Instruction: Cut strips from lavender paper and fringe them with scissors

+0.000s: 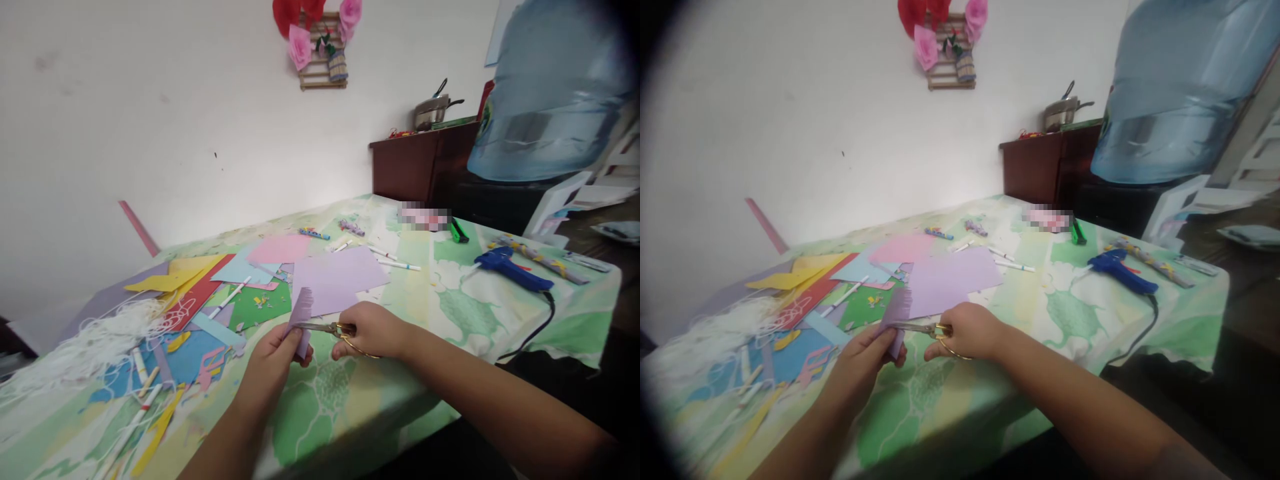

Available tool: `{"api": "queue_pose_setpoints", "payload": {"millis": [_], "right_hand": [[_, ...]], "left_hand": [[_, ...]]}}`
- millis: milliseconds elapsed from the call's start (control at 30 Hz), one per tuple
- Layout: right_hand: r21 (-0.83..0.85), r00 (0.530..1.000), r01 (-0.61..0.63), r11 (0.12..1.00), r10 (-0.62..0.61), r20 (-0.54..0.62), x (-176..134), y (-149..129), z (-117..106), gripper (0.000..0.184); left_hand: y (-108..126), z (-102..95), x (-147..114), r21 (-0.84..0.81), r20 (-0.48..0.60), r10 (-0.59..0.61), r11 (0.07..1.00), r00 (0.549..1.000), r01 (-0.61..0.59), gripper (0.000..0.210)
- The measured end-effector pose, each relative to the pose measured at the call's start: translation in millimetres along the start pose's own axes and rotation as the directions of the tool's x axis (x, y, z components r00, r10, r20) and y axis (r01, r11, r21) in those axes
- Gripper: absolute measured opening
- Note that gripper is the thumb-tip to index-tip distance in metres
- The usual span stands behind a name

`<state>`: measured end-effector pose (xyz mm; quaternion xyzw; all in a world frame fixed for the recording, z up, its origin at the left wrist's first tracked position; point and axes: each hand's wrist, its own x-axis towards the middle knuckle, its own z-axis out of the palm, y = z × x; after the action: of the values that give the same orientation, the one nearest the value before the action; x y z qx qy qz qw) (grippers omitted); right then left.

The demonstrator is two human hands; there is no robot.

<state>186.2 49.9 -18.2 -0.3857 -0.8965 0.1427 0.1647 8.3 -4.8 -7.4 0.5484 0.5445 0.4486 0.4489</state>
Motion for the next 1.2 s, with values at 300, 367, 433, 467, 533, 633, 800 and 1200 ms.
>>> {"api": "queue_pose_setpoints", "payload": {"millis": [300, 367, 433, 467, 533, 633, 800, 1200], "right_hand": [[0.08, 0.999, 0.031, 0.996, -0.033, 0.025, 1.6, -1.5, -0.5, 0.044], [0.071, 0.999, 0.037, 0.997, -0.04, 0.03, 1.6, -1.5, -1.2, 0.044], [0.055, 0.998, 0.045, 0.997, -0.047, 0.041, 1.6, -1.7, -1.7, 0.044], [0.049, 0.998, 0.045, 0.998, -0.048, 0.047, 1.7, -1.8, -2.0, 0.044], [0.037, 0.998, 0.043, 0.998, -0.045, 0.052, 2.1, -2.0, -2.3, 0.045], [0.002, 0.998, 0.029, 1.0, -0.029, 0.054, 3.1, -1.9, -2.4, 0.048], [-0.022, 0.995, 0.008, 1.0, -0.005, 0.095, 4.0, -1.5, -2.4, 0.054], [-0.028, 0.981, -0.133, 0.991, 0.136, 0.14, 3.4, -0.2, -3.8, 0.058]], "left_hand": [[-4.0, 0.8, 0.9, -0.115, 0.072, -0.05, 0.992, 0.996, 0.058, 0.021], [-4.9, 1.4, 1.4, -0.149, 0.088, -0.068, 0.985, 0.994, 0.081, 0.022], [-4.4, 1.8, 1.1, -0.181, 0.104, -0.08, 0.979, 0.991, 0.098, 0.021], [-3.6, 1.9, 0.7, -0.193, 0.112, -0.084, 0.976, 0.99, 0.104, 0.021], [-1.6, 1.9, -0.7, -0.205, 0.129, -0.091, 0.972, 0.987, 0.117, 0.02], [0.2, 1.7, -2.2, -0.21, 0.142, -0.11, 0.968, 0.984, 0.139, 0.02], [-3.8, -0.2, -0.7, -0.168, 0.089, -0.135, 0.975, 0.987, 0.149, 0.023], [-7.8, 0.4, 4.5, -0.078, -0.004, -0.148, 0.986, 0.989, 0.147, 0.022]]}}
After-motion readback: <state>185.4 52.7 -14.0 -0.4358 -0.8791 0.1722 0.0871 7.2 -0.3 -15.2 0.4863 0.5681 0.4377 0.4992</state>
